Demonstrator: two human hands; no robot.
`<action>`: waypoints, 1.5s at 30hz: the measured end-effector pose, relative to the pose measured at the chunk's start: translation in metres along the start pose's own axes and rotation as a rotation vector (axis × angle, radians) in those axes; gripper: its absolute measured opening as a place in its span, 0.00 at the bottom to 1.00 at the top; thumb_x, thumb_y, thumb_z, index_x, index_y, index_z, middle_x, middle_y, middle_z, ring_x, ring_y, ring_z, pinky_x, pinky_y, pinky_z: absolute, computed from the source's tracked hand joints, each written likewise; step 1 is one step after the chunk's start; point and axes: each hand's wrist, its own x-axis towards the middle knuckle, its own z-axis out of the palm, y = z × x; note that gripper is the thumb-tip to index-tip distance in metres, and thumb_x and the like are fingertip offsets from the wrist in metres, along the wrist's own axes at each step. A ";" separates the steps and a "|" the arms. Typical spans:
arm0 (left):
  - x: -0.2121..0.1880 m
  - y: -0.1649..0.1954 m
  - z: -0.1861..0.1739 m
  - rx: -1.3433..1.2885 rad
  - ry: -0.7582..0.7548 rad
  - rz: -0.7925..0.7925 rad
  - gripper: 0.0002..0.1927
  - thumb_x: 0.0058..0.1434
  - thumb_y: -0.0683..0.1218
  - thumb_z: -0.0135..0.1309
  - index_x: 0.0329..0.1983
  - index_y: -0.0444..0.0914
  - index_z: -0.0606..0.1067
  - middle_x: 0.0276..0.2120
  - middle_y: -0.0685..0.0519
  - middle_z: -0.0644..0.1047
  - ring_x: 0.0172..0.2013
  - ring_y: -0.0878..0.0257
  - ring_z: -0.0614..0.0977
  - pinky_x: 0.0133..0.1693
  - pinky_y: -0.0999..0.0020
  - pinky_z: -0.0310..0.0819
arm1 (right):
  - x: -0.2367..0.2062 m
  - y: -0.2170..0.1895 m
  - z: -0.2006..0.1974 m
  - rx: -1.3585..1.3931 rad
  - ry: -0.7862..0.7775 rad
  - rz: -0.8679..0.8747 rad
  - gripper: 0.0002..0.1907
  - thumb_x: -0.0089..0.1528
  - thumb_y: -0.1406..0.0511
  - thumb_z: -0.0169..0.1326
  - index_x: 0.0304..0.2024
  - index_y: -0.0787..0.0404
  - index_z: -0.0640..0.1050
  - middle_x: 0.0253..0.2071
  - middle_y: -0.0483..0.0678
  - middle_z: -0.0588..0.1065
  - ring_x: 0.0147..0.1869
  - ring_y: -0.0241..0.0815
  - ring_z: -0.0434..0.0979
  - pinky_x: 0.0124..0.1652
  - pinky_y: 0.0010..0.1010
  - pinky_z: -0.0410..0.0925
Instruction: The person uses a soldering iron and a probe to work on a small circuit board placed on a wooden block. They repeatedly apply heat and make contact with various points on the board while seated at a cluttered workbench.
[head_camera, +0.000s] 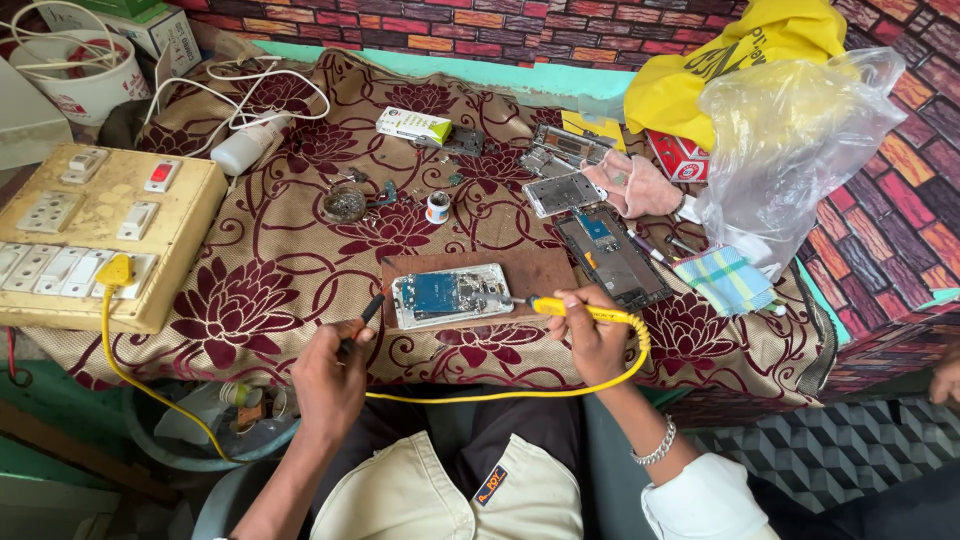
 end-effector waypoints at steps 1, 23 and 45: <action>0.000 -0.002 -0.001 -0.029 -0.009 -0.066 0.11 0.65 0.46 0.62 0.37 0.33 0.75 0.35 0.49 0.83 0.26 0.67 0.78 0.25 0.70 0.70 | 0.001 0.001 0.000 0.009 0.024 0.002 0.11 0.71 0.65 0.49 0.43 0.70 0.76 0.27 0.49 0.78 0.26 0.32 0.76 0.29 0.21 0.72; 0.001 -0.015 0.001 -0.515 -0.102 -0.413 0.09 0.66 0.44 0.58 0.44 0.34 0.78 0.26 0.59 0.75 0.25 0.73 0.70 0.26 0.77 0.63 | 0.009 0.003 0.004 0.030 0.150 0.109 0.13 0.71 0.65 0.48 0.41 0.72 0.76 0.23 0.52 0.76 0.21 0.35 0.74 0.24 0.23 0.70; -0.002 -0.009 0.002 -0.378 -0.201 -0.403 0.10 0.66 0.43 0.58 0.46 0.32 0.79 0.26 0.54 0.78 0.23 0.73 0.69 0.23 0.74 0.61 | 0.001 0.007 -0.001 -0.022 0.041 -0.046 0.12 0.72 0.65 0.49 0.41 0.69 0.75 0.26 0.50 0.77 0.26 0.32 0.76 0.28 0.22 0.71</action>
